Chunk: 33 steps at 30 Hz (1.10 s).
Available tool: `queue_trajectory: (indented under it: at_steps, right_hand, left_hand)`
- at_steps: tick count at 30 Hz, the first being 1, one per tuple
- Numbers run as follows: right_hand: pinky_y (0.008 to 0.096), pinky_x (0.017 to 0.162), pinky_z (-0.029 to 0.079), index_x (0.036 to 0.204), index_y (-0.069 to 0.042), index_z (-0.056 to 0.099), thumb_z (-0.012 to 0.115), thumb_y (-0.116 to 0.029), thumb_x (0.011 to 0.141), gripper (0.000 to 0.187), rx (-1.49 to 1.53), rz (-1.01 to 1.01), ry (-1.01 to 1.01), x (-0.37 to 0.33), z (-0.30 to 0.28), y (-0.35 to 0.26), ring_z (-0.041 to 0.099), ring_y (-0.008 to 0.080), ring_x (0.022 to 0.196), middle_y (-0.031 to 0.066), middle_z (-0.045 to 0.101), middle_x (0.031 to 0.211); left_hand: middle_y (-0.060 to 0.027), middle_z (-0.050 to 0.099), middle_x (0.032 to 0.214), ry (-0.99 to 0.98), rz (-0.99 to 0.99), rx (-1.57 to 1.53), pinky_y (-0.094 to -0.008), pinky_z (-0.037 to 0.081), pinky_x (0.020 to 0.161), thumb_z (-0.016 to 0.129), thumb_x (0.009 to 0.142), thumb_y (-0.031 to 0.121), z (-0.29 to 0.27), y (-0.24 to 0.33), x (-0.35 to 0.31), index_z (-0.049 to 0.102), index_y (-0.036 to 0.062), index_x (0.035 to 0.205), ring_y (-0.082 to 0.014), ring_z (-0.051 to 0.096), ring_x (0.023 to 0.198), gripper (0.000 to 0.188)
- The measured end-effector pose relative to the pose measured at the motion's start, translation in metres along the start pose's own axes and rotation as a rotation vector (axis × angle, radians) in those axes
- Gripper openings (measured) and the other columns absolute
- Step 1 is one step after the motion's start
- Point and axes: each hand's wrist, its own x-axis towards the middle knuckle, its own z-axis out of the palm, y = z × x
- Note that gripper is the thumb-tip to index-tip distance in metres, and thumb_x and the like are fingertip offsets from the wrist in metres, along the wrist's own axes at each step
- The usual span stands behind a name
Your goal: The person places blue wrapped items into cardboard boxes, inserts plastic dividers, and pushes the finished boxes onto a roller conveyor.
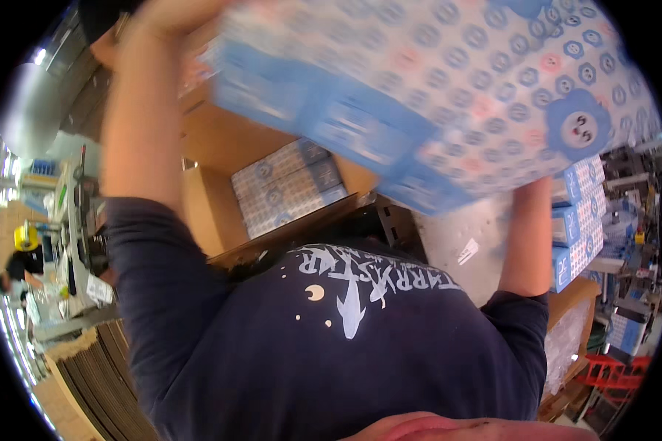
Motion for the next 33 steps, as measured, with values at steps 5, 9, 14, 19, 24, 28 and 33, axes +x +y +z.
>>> queue_trajectory:
  at_steps: [5, 9, 14, 19, 24, 28, 33]
  right_hand:
    - [0.0369, 0.084, 0.046, 0.118, -0.002, 0.055, 0.071, -0.023, 0.076, 0.05, -0.368, -0.422, -0.701, -0.016, 0.129, -0.032, 0.059, 0.0299, 0.098, 0.0142, 0.06, 0.111]
    - [0.0335, 0.086, 0.045, 0.127, -0.004, 0.049, 0.067, -0.018, 0.079, 0.053, 0.125, 0.154, -0.705, -0.014, 0.132, -0.04, 0.055, 0.0221, 0.107, 0.0102, 0.059, 0.116]
    - [0.0402, 0.099, 0.037, 0.135, -0.011, 0.04, 0.066, -0.029, 0.08, 0.064, -0.902, -0.447, -0.288, 0.067, 0.217, -0.038, 0.037, 0.03, 0.127, 0.0131, 0.039, 0.138]
    - [0.0441, 0.102, 0.034, 0.141, -0.014, 0.025, 0.069, -0.044, 0.073, 0.087, -1.002, -0.138, -0.488, 0.1, 0.29, 0.046, 0.031, 0.0368, 0.129, 0.017, 0.012, 0.148]
    - [0.041, 0.098, 0.039, 0.14, -0.011, 0.025, 0.068, -0.041, 0.073, 0.085, -0.968, -0.149, -0.7, 0.102, 0.299, 0.03, 0.041, 0.0395, 0.12, 0.0221, 0.012, 0.146]
    - [0.0406, 0.091, 0.043, 0.132, -0.007, 0.04, 0.066, -0.037, 0.076, 0.068, -1.031, 0.071, -0.835, 0.092, 0.287, 0.097, 0.051, 0.0382, 0.109, 0.0213, 0.04, 0.133]
    - [0.0409, 0.087, 0.044, 0.108, -0.004, 0.061, 0.062, -0.037, 0.077, 0.045, -0.79, -0.025, -0.689, 0.108, 0.235, 0.088, 0.056, 0.035, 0.101, 0.0178, 0.063, 0.1]
  left_hand:
    - [-0.0126, 0.064, 0.103, -0.02, -0.222, -0.156, -0.0324, 0.05, 0.082, 0.065, 0.077, 0.033, -0.071, -0.032, -0.118, 0.055, -0.0005, 0.116, -0.0189, 0.064, 0.088, 0.053]
    - [-0.0154, 0.051, 0.126, -0.026, -0.561, 0.348, -0.0373, 0.04, 0.096, 0.06, 0.083, 0.042, -0.045, -0.252, -0.179, 0.046, 0.0052, 0.129, -0.0258, 0.05, 0.115, 0.061]
    - [-0.0175, 0.024, 0.145, -0.074, -0.437, 0.748, -0.0553, 0.022, 0.105, 0.072, 0.065, 0.048, 0.027, -0.252, -0.197, 0.028, 0.016, 0.141, -0.0341, 0.023, 0.134, 0.094]
    - [-0.0142, 0.013, 0.15, -0.286, -0.516, 0.812, -0.0633, 0.016, 0.103, 0.074, 0.057, 0.055, 0.05, -0.254, -0.213, 0.024, 0.0209, 0.142, -0.0374, 0.014, 0.136, 0.104]
    - [-0.0134, 0.014, 0.149, -0.008, -0.528, 0.914, -0.0612, 0.013, 0.105, 0.079, 0.046, 0.055, 0.066, -0.306, -0.262, 0.025, 0.0214, 0.142, -0.0375, 0.014, 0.136, 0.115]
    - [-0.0177, 0.018, 0.147, 0.138, -0.662, 0.88, -0.0582, 0.012, 0.107, 0.078, 0.057, 0.048, 0.051, -0.297, -0.271, 0.028, 0.0171, 0.141, -0.0391, 0.013, 0.136, 0.102]
    - [-0.018, 0.044, 0.133, 0.953, -0.965, 0.662, -0.0415, 0.035, 0.1, 0.063, 0.081, 0.037, 0.01, -0.339, -0.394, 0.032, 0.0058, 0.138, -0.0287, 0.043, 0.123, 0.072]
